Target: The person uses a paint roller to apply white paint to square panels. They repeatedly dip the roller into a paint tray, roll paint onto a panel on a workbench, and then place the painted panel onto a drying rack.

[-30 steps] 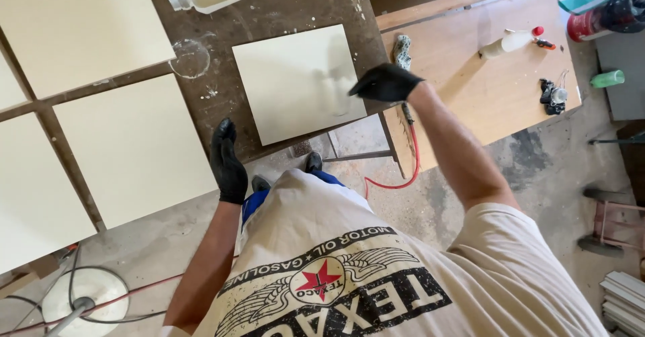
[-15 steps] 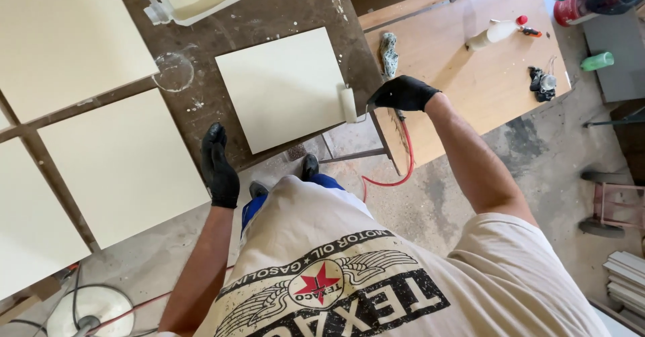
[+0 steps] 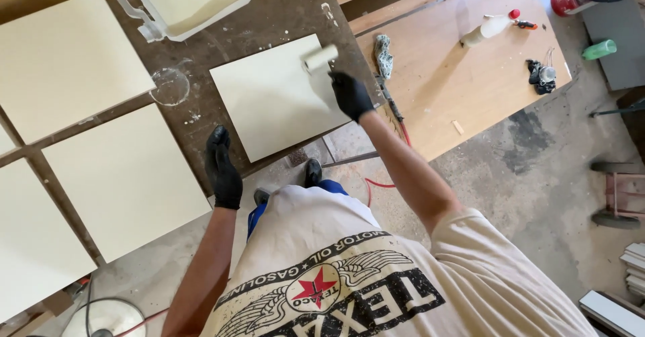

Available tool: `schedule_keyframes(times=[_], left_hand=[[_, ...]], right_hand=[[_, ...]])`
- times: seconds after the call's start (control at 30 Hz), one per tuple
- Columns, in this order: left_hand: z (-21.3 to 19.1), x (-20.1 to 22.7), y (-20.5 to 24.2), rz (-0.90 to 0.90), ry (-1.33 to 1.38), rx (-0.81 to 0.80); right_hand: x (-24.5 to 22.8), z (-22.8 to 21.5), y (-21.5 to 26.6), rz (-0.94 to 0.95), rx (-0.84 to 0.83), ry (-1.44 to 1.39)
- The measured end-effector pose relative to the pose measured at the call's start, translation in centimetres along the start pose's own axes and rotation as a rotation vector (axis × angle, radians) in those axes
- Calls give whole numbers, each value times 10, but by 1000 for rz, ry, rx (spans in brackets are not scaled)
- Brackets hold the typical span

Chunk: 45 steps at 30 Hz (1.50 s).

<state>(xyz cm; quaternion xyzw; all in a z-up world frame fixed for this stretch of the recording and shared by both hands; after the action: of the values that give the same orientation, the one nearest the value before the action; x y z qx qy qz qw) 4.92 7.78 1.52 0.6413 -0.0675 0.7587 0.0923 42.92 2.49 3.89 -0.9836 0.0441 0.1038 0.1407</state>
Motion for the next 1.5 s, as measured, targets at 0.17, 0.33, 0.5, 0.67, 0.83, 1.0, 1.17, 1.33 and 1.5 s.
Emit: schedule_keyframes(times=[0.17, 0.33, 0.5, 0.67, 0.83, 1.0, 1.17, 1.33, 1.5], left_hand=[[-17, -15, -2, -83, -58, 20], [-23, -58, -30, -185, -16, -8], [-12, -46, -64, -393, -49, 8], [4, -37, -82, -464, 43, 26], [26, 24, -67, -508, 8, -26], [15, -44, -82, -580, 254, 90], [20, -1, -51, -485, 272, 239], [-5, 65, 32, -286, 484, 535], [-58, 121, 177, -252, 555, 724]], right_hand=[[-23, -15, 176, 663, 34, -567], [-23, -50, 144, 918, 113, -803], [32, 8, 26, 802, 241, -1005], [0, -34, -15, 779, 29, -852], [21, 10, -12, 728, -24, -938], [45, 38, -8, 637, 45, -1210], [24, -20, -10, 621, 45, -1585], [-56, -100, -35, 450, -233, -1605], [-137, -86, -30, 428, -490, -1713]])
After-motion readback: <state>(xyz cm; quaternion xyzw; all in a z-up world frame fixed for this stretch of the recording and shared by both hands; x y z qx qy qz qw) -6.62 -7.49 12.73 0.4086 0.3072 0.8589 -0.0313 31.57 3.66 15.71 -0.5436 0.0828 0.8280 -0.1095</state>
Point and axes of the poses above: each hand's wrist, its own y-axis away from the middle knuckle, its own z-axis out of the palm, x = y × z, the point moved 4 cm from there along -y, towards the middle knuckle, and after that the axes turned 1 degree about -x, right-handed, at the moved point
